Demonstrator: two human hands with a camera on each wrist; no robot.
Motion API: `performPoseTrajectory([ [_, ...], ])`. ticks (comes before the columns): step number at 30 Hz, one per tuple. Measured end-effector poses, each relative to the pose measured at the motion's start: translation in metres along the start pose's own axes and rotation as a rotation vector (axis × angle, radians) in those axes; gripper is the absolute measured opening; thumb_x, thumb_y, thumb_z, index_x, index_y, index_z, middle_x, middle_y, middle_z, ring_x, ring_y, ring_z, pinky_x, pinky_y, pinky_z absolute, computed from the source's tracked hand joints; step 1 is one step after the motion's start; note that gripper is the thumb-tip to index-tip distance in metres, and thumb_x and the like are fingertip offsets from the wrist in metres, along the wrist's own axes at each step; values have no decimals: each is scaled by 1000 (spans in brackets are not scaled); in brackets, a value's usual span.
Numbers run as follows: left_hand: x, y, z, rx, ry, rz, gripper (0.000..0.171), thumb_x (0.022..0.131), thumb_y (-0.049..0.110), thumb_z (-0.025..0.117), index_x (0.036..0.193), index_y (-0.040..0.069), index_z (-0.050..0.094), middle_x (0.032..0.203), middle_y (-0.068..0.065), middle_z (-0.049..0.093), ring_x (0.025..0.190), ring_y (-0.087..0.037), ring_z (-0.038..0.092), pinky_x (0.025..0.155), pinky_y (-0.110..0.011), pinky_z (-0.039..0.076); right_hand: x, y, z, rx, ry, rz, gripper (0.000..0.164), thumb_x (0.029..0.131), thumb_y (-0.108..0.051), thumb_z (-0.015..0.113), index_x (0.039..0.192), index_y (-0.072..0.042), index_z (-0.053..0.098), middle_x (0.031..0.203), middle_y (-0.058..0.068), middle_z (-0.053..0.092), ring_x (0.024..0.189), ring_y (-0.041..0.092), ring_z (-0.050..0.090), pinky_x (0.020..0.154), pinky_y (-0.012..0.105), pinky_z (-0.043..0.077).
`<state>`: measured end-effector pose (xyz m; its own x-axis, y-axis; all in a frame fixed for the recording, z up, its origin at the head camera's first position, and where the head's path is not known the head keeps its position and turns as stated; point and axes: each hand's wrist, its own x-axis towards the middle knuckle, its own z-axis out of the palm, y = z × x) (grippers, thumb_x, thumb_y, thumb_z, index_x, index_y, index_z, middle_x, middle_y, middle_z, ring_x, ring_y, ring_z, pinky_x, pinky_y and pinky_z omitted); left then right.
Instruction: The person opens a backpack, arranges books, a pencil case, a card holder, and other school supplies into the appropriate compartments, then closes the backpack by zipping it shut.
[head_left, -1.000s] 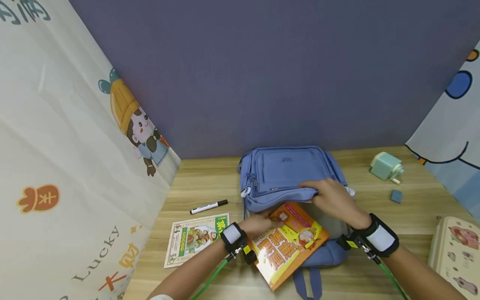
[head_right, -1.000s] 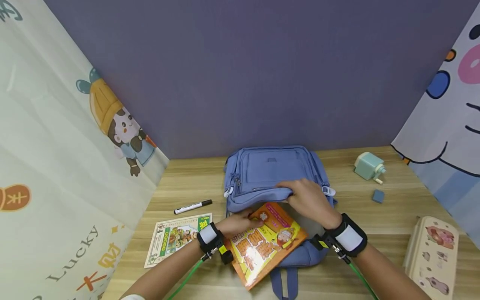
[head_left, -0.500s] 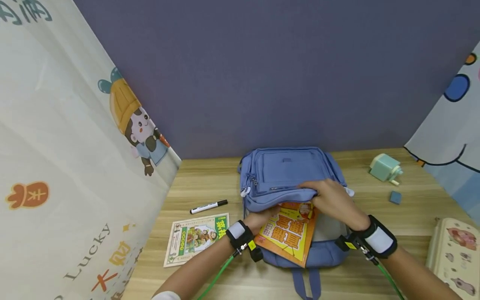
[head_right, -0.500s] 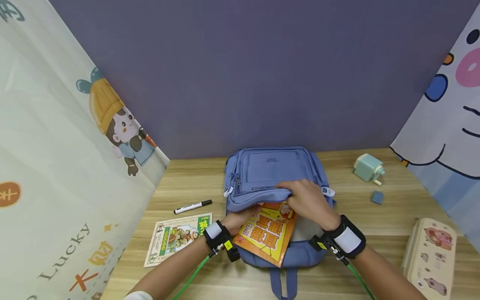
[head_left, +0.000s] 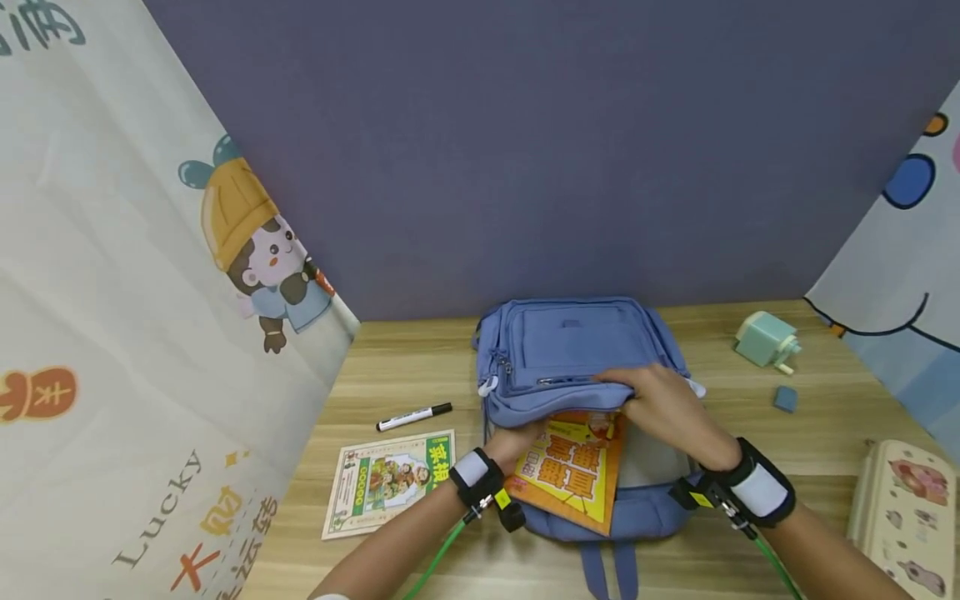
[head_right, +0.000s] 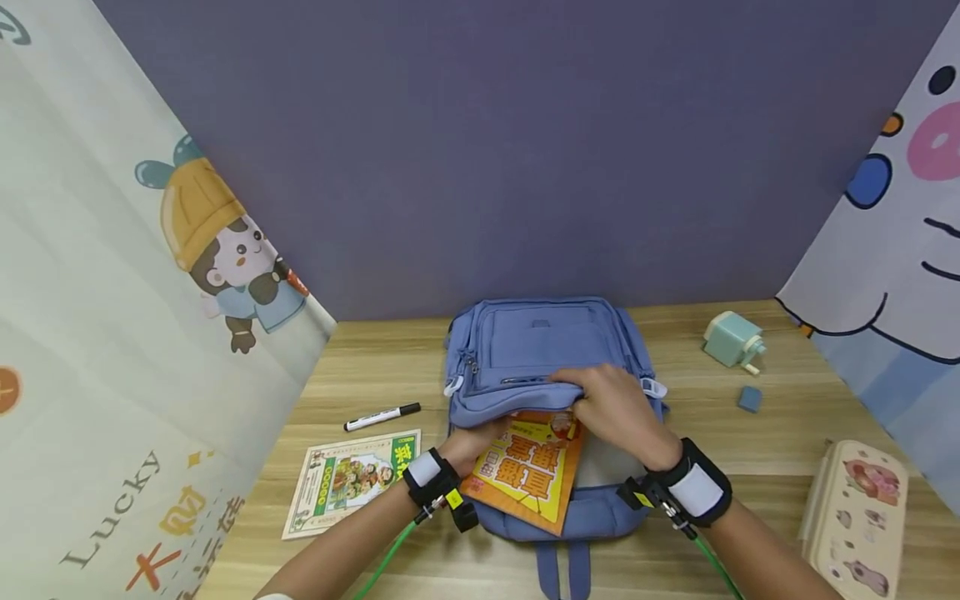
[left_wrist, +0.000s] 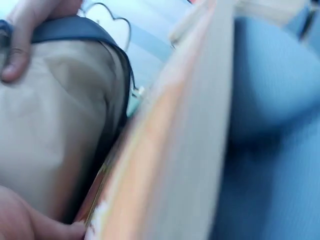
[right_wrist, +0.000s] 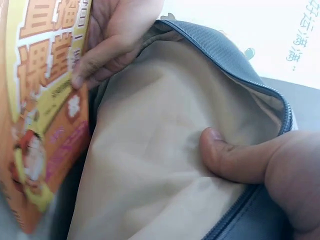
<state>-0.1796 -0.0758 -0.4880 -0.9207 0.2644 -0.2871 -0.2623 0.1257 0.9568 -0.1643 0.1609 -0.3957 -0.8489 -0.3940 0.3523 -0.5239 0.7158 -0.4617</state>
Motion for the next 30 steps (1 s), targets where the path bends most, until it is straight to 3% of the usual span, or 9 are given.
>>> performPoseTrajectory([
  [5,2,5,-6,116,24,115,27,104,7,56,129,-4,57,110,-18,68,80,-14,63,69,-29,57,0,-5,-9,-16,121,-49,62,74,19,56,121,-12,81,79,2,72,58,2,31,56,23,25],
  [7,3,6,-7,25,-49,88,32,104,2,53,135,-7,54,114,-22,68,80,-15,65,71,-30,60,1,-6,-12,-19,154,-55,63,74,20,54,121,-13,81,66,-3,60,56,2,22,55,23,19],
  [9,3,7,-7,-74,-130,58,36,105,2,50,140,-8,50,118,-25,69,80,-16,69,73,-33,63,3,-6,-15,-34,174,-64,63,75,20,54,120,-14,82,62,-6,54,56,2,22,55,23,19],
  [12,3,7,-6,-174,-229,62,43,107,2,47,149,-6,45,126,-28,67,84,-16,73,78,-37,65,5,-6,-18,-42,188,-60,62,76,20,55,120,-14,82,59,-7,48,55,3,22,55,23,19],
  [17,2,7,-7,-244,-353,86,58,105,-2,45,162,7,35,135,-26,62,93,-18,73,83,-37,65,6,-4,-19,-46,200,-59,61,75,19,54,118,-13,82,56,-9,39,55,2,18,53,23,18],
  [20,6,7,-6,-273,-334,41,52,105,2,49,156,3,40,129,-21,65,92,-19,73,83,-37,65,6,-3,-18,-49,203,-68,62,74,19,53,118,-14,82,55,-10,41,55,2,18,53,22,18],
  [24,8,6,-5,-294,-253,-15,41,106,8,54,145,-2,49,119,-13,70,89,-18,74,83,-39,65,7,-4,-17,-40,186,-70,62,75,18,54,119,-15,82,56,-9,43,54,1,18,53,22,18],
  [27,5,6,-6,-282,-295,-28,45,104,5,53,148,-1,47,117,-11,71,88,-18,75,81,-36,65,6,-4,-17,-32,179,-71,61,75,18,55,119,-15,82,55,-10,42,55,1,17,53,22,18],
  [30,3,7,-9,-273,-379,-29,50,103,2,51,153,2,44,116,-8,71,88,-16,75,79,-33,65,5,-3,-17,-33,183,-79,61,74,19,56,117,-15,82,54,-11,42,56,1,17,54,23,17],
])
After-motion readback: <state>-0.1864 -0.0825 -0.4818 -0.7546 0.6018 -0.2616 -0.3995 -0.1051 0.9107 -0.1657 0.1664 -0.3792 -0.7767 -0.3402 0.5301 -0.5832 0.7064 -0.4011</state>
